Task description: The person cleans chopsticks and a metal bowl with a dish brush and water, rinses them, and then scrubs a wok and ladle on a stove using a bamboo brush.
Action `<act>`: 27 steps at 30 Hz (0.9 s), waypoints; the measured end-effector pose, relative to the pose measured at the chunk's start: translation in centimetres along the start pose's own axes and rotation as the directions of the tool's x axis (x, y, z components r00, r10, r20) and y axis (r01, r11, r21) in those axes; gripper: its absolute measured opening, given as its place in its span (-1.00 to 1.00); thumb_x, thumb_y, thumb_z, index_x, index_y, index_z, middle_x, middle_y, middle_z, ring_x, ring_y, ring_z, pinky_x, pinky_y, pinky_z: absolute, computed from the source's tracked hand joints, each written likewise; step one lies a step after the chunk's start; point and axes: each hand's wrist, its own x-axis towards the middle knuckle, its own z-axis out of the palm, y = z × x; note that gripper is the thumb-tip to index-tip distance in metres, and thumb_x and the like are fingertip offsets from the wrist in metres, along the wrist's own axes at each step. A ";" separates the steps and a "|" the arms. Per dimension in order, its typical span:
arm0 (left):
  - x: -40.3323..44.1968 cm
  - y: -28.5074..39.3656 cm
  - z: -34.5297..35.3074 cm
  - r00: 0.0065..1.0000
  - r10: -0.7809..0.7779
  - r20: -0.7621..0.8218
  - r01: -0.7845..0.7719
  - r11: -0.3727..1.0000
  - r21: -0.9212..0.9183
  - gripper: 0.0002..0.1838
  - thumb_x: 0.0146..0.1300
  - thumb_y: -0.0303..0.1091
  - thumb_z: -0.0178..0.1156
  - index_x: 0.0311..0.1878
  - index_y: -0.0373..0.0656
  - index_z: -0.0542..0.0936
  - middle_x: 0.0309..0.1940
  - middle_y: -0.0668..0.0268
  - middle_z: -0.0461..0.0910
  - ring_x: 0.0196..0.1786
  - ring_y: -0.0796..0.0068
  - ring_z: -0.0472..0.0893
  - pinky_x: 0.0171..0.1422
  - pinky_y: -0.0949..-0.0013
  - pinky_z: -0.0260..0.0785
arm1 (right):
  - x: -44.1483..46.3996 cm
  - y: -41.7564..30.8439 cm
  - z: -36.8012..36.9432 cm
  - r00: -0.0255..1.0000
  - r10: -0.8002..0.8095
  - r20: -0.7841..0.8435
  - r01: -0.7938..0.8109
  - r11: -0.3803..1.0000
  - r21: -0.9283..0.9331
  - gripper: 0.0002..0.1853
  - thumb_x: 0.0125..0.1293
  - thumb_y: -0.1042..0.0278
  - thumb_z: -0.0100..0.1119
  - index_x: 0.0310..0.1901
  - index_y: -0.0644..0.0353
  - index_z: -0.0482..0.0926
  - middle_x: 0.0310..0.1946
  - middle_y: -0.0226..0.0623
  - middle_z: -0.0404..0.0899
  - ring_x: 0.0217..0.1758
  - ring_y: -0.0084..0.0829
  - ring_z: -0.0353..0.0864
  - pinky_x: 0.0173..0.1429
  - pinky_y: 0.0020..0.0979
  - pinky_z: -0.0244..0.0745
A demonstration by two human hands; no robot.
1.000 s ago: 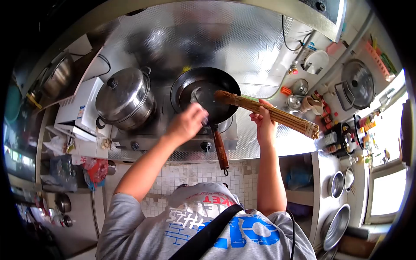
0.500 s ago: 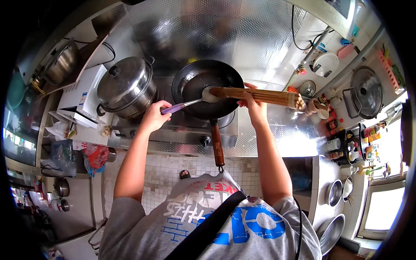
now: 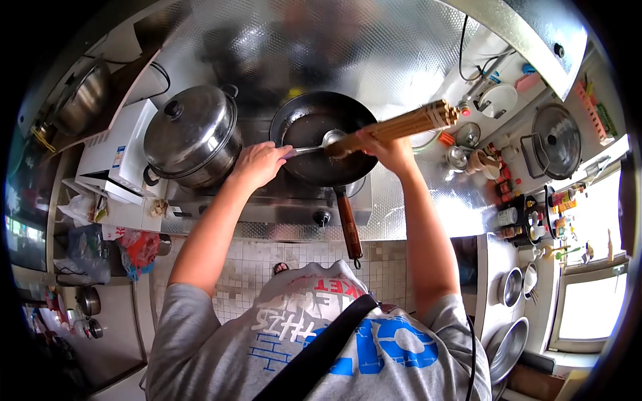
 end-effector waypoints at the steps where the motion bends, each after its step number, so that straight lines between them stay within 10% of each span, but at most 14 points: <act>1: 0.2 0.1 -0.6 0.999 0.008 0.037 -0.008 1.000 0.004 -0.63 0.30 -0.24 0.23 0.18 0.06 0.59 -0.25 0.19 0.64 -0.11 0.10 0.64 -0.03 0.09 0.53 | 1.0 0.6 0.5 0.999 -0.023 -0.029 0.024 0.999 0.032 -0.75 0.24 0.16 0.35 -0.34 0.21 0.71 -0.57 -0.31 0.64 -0.47 -0.36 0.66 -0.30 -0.33 0.52; 5: 0.6 -0.3 -1.7 0.994 -0.010 0.106 0.009 1.000 0.013 -0.62 0.31 -0.23 0.22 0.19 0.07 0.59 -0.24 0.18 0.64 -0.10 0.09 0.64 -0.01 0.06 0.52 | 2.7 3.9 -0.5 0.983 0.007 -0.182 -0.005 1.000 0.011 -0.77 0.17 0.27 0.41 -0.31 0.28 0.68 -0.52 -0.26 0.68 -0.44 -0.38 0.70 -0.33 -0.33 0.58; 8: 0.9 -0.4 -2.0 0.994 0.000 0.107 -0.002 1.000 0.013 -0.62 0.31 -0.22 0.21 0.20 0.07 0.58 -0.23 0.17 0.64 -0.10 0.08 0.64 -0.01 0.04 0.52 | 1.9 -1.2 -1.8 0.973 0.226 0.042 -0.228 0.973 0.038 -0.78 0.18 0.29 0.41 -0.32 0.30 0.68 -0.52 -0.25 0.68 -0.44 -0.37 0.70 -0.36 -0.33 0.59; 13: 1.0 0.0 -2.2 0.988 0.025 0.152 -0.030 0.999 0.033 -0.62 0.32 -0.21 0.20 0.20 0.08 0.58 -0.21 0.16 0.65 -0.08 0.07 0.64 0.00 0.03 0.52 | 3.4 1.9 0.6 0.997 -0.044 -0.069 0.043 0.999 -0.010 -0.75 0.23 0.22 0.37 -0.27 0.27 0.69 -0.53 -0.28 0.69 -0.42 -0.46 0.71 -0.32 -0.41 0.61; 16: 0.9 0.1 -2.9 0.985 -0.016 0.173 0.008 0.999 0.049 -0.63 0.32 -0.21 0.20 0.19 0.08 0.59 -0.19 0.15 0.66 -0.08 0.07 0.65 0.00 0.04 0.52 | 2.7 0.3 -1.6 0.964 0.267 -0.021 -0.267 0.963 -0.030 -0.76 0.23 0.22 0.37 -0.28 0.25 0.69 -0.53 -0.28 0.68 -0.46 -0.46 0.69 -0.32 -0.40 0.59; 21: 0.5 0.2 -2.5 0.992 0.014 0.122 -0.015 1.000 0.009 -0.63 0.31 -0.20 0.20 0.18 0.08 0.59 -0.18 0.15 0.66 -0.07 0.07 0.65 -0.01 0.04 0.52 | 2.7 1.4 -0.4 0.997 -0.037 -0.069 0.030 0.995 -0.095 -0.69 0.26 0.23 0.37 -0.18 0.36 0.66 -0.38 -0.18 0.72 -0.40 -0.49 0.74 -0.39 -0.50 0.66; 24: 0.5 0.3 -2.7 0.988 -0.023 0.155 0.017 0.999 0.036 -0.62 0.31 -0.20 0.21 0.20 0.08 0.59 -0.17 0.16 0.66 -0.07 0.07 0.65 0.01 0.04 0.52 | 1.8 0.6 -2.0 0.958 0.285 0.016 -0.285 0.958 -0.021 -0.72 0.20 0.20 0.40 -0.27 0.28 0.67 -0.46 -0.24 0.70 -0.45 -0.47 0.72 -0.36 -0.43 0.61; 27: 0.7 -0.2 -2.2 0.994 0.026 0.107 -0.027 1.000 0.003 -0.61 0.31 -0.19 0.20 0.20 0.08 0.58 -0.17 0.16 0.66 -0.06 0.07 0.65 0.03 0.04 0.52 | 1.5 0.0 -1.3 0.985 0.132 0.108 -0.142 0.985 0.095 -0.72 0.23 0.27 0.40 -0.21 0.37 0.67 -0.36 -0.19 0.72 -0.36 -0.46 0.74 -0.30 -0.47 0.68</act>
